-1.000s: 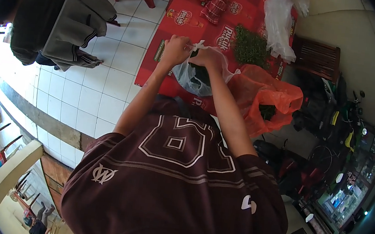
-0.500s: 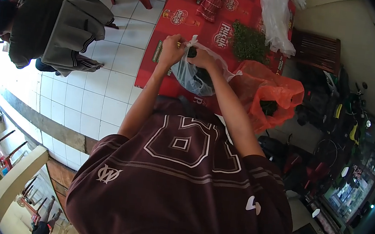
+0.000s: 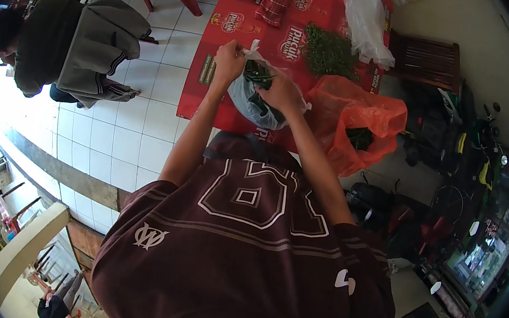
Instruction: Untying plastic bags and sorting green beans into different bags on a red table.
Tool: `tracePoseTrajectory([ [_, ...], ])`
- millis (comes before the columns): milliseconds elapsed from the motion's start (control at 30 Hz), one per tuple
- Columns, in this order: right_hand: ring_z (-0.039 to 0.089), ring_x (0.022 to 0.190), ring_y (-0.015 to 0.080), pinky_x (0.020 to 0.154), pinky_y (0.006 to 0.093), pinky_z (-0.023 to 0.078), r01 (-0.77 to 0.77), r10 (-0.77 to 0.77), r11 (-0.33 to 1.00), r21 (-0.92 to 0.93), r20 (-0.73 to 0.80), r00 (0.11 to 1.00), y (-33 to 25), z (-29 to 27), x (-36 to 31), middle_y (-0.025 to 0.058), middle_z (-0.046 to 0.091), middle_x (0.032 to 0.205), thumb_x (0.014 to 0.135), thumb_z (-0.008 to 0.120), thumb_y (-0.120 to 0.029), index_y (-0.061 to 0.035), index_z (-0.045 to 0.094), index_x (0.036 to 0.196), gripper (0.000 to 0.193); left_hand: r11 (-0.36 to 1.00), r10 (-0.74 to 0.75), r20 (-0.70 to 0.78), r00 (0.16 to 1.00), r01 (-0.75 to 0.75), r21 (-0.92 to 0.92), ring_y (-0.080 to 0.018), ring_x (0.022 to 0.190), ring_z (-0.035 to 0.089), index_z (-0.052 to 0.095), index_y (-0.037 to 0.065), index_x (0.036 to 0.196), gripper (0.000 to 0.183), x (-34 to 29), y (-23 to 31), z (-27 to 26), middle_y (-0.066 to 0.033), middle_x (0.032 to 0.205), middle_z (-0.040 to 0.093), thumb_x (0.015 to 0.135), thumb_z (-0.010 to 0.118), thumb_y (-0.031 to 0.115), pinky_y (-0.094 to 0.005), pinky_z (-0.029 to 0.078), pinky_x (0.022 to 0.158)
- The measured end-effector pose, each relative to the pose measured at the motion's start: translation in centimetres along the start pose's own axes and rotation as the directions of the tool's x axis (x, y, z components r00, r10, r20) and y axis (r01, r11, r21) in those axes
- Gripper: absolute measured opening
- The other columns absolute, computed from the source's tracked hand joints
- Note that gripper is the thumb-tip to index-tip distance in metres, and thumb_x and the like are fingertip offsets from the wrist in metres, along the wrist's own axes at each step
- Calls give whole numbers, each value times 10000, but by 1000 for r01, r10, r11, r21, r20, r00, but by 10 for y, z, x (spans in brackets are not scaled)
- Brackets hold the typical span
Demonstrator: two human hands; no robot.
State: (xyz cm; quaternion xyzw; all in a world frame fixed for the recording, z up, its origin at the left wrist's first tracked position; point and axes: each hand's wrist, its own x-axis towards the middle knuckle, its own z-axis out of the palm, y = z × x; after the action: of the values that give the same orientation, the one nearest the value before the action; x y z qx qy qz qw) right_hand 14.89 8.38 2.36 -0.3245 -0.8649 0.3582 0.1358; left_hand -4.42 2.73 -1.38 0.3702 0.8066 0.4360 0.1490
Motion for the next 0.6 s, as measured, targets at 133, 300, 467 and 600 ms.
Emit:
tracePoseTrajectory([
  [133, 687, 1054, 337, 855, 425, 560, 83, -67, 991, 108, -144, 987, 9, 0, -6, 175, 711, 1110, 815, 772, -259, -154, 654, 1285, 496, 996, -28, 17, 999, 26, 91, -426, 940, 688, 691, 45, 969, 183, 3, -6, 6, -209, 930, 722, 836, 608, 138, -530, 526, 817],
  [300, 714, 884, 374, 745, 455, 561, -34, 59, 976, 214, -115, 992, 18, -3, -7, 160, 743, 919, 831, 773, -319, -84, 730, 1079, 344, 999, -24, -30, 999, 25, 33, -392, 917, 709, 715, 14, 953, 209, 5, -15, 0, -211, 887, 722, 833, 642, 168, -467, 546, 795],
  [467, 733, 818, 348, 702, 420, 548, 40, 11, 935, 352, -141, 990, 14, -15, -13, 165, 745, 851, 869, 752, -284, -44, 750, 1044, 296, 997, -66, -33, 997, 65, -40, -348, 916, 725, 706, 3, 989, 209, -1, -3, -9, -197, 916, 733, 836, 635, 126, -415, 550, 814],
  [600, 746, 781, 254, 693, 375, 534, 80, 26, 840, 536, -187, 982, 12, -18, -15, 137, 757, 835, 892, 735, -227, -31, 758, 1041, 247, 932, -11, -143, 990, -42, -360, -274, 1005, 719, 691, -6, 1051, 232, -14, 15, -15, -154, 1060, 747, 858, 568, 33, -389, 540, 903],
])
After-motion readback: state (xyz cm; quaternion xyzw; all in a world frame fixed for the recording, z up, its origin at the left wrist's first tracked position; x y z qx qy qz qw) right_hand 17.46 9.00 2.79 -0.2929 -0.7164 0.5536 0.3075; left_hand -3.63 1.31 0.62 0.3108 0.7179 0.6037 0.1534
